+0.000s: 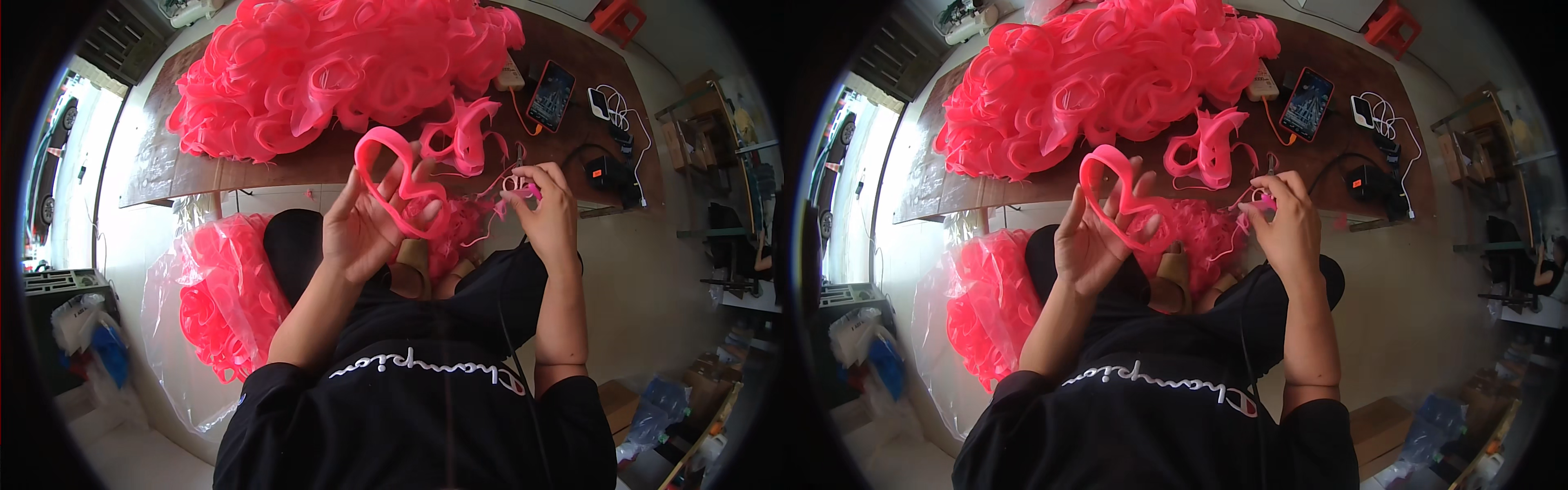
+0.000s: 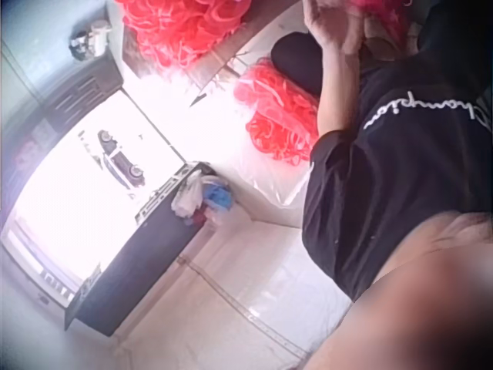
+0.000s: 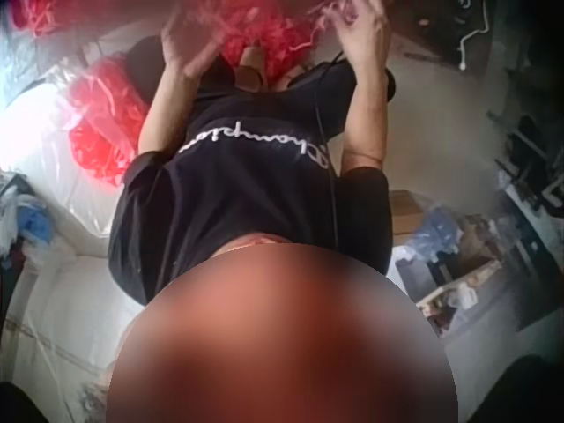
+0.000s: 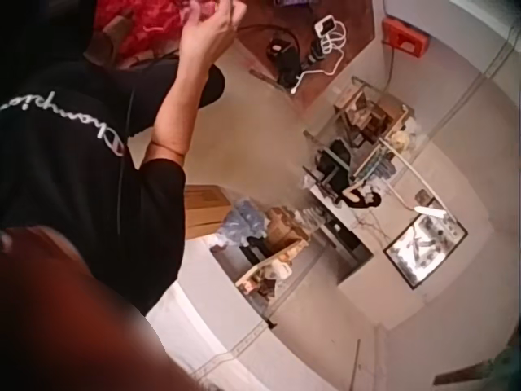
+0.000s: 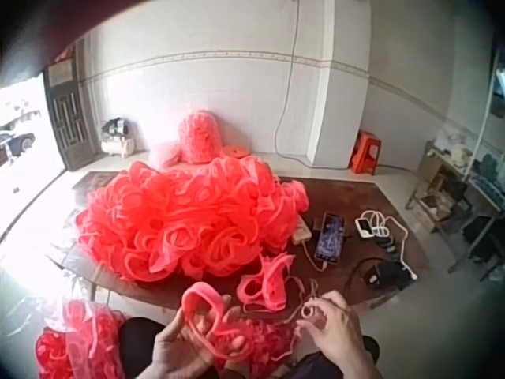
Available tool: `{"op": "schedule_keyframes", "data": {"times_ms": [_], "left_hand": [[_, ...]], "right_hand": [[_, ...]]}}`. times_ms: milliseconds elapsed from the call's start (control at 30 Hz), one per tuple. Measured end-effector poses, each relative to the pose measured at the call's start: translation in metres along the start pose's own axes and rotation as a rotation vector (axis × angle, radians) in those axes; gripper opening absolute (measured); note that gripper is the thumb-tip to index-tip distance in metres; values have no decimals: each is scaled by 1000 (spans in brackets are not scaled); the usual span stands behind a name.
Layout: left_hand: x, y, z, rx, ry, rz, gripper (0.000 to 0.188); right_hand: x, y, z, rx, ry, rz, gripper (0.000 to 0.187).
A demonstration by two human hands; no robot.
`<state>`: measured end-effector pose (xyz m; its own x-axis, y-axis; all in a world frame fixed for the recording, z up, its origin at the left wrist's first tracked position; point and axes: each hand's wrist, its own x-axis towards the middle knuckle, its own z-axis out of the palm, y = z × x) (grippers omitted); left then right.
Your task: Crafting pink fabric flowers using a crochet hook and scissors.
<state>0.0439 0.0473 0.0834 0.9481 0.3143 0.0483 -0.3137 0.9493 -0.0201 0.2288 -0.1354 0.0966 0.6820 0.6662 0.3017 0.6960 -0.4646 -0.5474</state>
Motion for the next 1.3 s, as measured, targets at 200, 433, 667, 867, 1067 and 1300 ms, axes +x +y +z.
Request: {"op": "schedule_keyframes", "data": {"times_ms": [200,433,667,867,1067,1300], "left_hand": [[-7,-13,-10,708,-63,110,56],[-17,-9,-3,969,36,202,44],[-104,92,26,1448,226,603,45],[-210,156,71,2604,1028,2,43],[-185,144,39,2616,975,201,52],[-51,59,10,2179,226,1,48]], "right_hand": [[3,9,3,159,7,15,25],[14,-13,7,180,-55,-1,17],[29,24,34,148,-69,19,18],[48,20,66,25,-147,-119,19],[79,22,60,174,349,-70,15],[82,-12,1,1293,-25,185,14]]}}
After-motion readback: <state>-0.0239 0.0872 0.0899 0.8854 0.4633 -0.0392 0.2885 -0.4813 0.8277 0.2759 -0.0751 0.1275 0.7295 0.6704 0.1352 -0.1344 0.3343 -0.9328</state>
